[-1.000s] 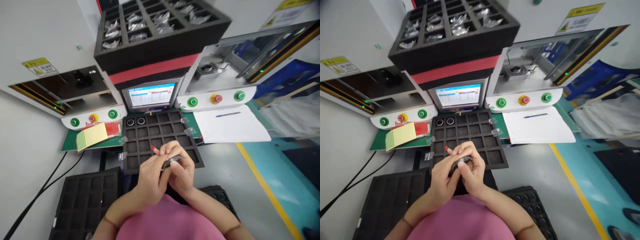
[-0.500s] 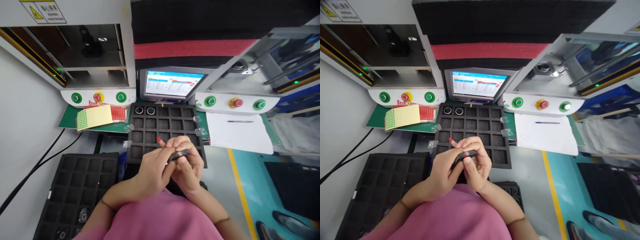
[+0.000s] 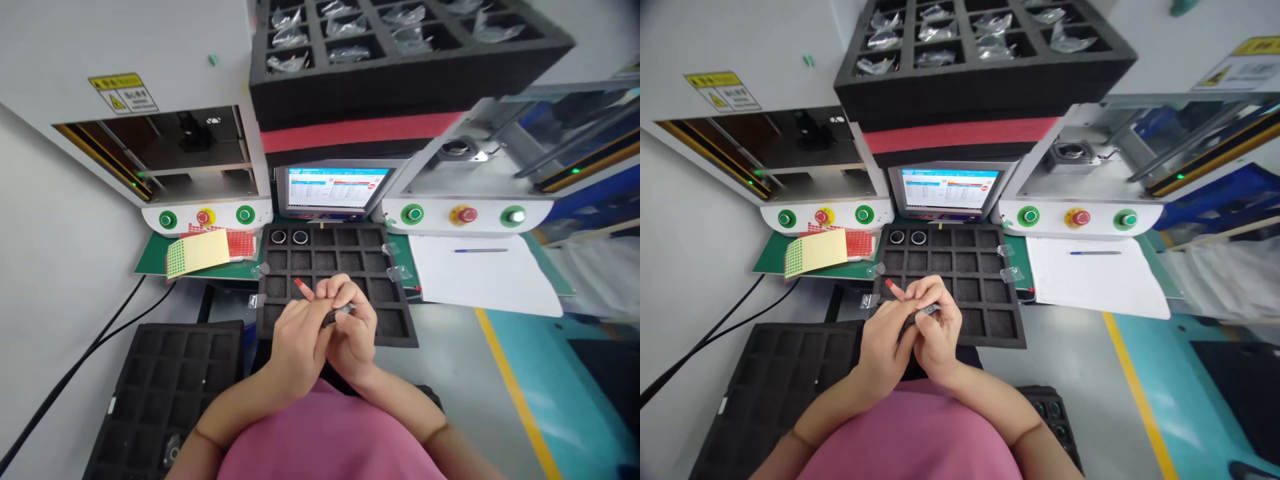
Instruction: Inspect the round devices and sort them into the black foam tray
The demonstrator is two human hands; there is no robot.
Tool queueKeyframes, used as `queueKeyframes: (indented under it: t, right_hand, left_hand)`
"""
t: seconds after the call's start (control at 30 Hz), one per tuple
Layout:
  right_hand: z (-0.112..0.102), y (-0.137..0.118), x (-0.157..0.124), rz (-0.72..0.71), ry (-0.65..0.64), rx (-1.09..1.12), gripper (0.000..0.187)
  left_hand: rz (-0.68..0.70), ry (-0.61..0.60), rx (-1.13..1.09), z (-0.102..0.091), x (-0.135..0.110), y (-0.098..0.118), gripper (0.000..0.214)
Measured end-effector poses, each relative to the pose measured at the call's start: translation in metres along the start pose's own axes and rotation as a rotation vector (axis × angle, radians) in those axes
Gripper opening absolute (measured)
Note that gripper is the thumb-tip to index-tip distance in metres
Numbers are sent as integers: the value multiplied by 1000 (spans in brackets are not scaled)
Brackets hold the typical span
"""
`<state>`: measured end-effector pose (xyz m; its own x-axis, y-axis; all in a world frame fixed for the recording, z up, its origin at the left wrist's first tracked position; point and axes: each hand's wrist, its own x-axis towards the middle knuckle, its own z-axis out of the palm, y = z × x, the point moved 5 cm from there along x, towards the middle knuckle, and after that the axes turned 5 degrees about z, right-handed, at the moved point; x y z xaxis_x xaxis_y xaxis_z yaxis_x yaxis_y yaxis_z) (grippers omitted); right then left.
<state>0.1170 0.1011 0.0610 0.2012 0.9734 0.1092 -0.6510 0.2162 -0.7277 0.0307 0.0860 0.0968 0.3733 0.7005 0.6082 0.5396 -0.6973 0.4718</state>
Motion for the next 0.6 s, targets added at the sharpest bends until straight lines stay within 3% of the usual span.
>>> queueKeyframes:
  t: [0.17, 0.33, 0.6]
  right_hand:
    - [-14, -10, -4, -22, -42, 25, 8]
    - [-43, -38, -12, -99, -47, 8, 6]
    - [-81, -82, -18, -209, -18, -27, 11]
  left_hand:
    - [-17, 14, 16, 10, 2, 15, 21]
    - [-119, -58, -156, 33, 12, 38, 20]
    - [-89, -147, -178, 65, 33, 77, 20]
